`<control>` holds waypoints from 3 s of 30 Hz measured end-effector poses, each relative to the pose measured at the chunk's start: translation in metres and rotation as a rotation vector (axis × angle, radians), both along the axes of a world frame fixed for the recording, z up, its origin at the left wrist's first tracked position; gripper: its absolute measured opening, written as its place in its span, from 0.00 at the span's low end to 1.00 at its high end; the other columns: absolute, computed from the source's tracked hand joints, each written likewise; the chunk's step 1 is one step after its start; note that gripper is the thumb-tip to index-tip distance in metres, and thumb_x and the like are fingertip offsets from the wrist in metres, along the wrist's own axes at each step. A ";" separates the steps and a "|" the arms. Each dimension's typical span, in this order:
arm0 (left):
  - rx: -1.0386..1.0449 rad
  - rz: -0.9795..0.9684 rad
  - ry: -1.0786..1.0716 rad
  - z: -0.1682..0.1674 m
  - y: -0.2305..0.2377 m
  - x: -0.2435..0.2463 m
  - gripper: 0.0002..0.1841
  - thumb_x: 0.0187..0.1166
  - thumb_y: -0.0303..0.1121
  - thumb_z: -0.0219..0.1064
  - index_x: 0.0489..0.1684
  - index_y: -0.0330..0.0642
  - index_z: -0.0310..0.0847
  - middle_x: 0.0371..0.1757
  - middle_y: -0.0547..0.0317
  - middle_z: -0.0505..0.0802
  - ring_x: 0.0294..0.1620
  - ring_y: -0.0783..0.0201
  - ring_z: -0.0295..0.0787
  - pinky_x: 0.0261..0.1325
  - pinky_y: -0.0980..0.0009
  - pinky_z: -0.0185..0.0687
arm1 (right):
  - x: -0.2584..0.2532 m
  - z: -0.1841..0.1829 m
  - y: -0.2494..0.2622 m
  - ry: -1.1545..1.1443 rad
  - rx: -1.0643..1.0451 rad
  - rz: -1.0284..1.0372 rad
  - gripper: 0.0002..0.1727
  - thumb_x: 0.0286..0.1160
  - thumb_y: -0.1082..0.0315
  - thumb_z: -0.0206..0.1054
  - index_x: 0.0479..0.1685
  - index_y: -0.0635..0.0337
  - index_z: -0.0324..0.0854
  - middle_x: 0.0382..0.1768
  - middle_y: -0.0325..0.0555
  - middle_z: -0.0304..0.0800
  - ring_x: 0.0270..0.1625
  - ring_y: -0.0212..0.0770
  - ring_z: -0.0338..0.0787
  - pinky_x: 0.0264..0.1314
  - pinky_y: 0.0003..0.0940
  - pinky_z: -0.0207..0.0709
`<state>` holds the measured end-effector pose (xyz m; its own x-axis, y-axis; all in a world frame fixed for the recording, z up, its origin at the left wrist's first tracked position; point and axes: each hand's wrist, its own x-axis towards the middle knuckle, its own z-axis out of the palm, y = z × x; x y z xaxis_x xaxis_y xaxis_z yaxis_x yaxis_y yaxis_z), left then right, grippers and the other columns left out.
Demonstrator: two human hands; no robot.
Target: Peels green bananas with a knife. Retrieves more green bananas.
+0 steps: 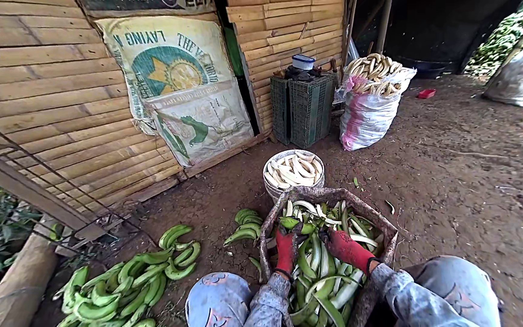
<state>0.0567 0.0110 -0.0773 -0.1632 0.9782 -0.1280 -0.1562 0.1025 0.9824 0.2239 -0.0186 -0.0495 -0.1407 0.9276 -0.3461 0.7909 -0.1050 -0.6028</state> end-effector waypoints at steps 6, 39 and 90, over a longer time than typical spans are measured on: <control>0.093 -0.036 -0.208 0.014 -0.017 0.005 0.23 0.83 0.23 0.65 0.74 0.25 0.66 0.57 0.33 0.89 0.43 0.47 0.96 0.42 0.53 0.97 | -0.004 -0.001 0.022 -0.144 -0.118 0.090 0.24 0.90 0.56 0.54 0.62 0.71 0.80 0.63 0.69 0.85 0.70 0.64 0.84 0.72 0.65 0.71; 0.092 -0.313 0.041 0.067 -0.038 -0.027 0.21 0.95 0.37 0.43 0.68 0.29 0.75 0.44 0.53 0.90 0.38 0.70 0.87 0.46 0.71 0.86 | 0.008 0.049 0.008 -0.096 0.504 -0.088 0.24 0.81 0.65 0.62 0.75 0.62 0.78 0.65 0.70 0.83 0.69 0.69 0.84 0.69 0.63 0.75; 0.172 -0.156 -0.326 0.044 -0.008 -0.031 0.20 0.95 0.34 0.39 0.64 0.35 0.76 0.39 0.58 0.89 0.30 0.71 0.87 0.32 0.77 0.86 | -0.023 0.007 -0.007 0.068 0.834 0.200 0.21 0.72 0.59 0.71 0.63 0.54 0.88 0.51 0.61 0.92 0.56 0.64 0.92 0.56 0.59 0.84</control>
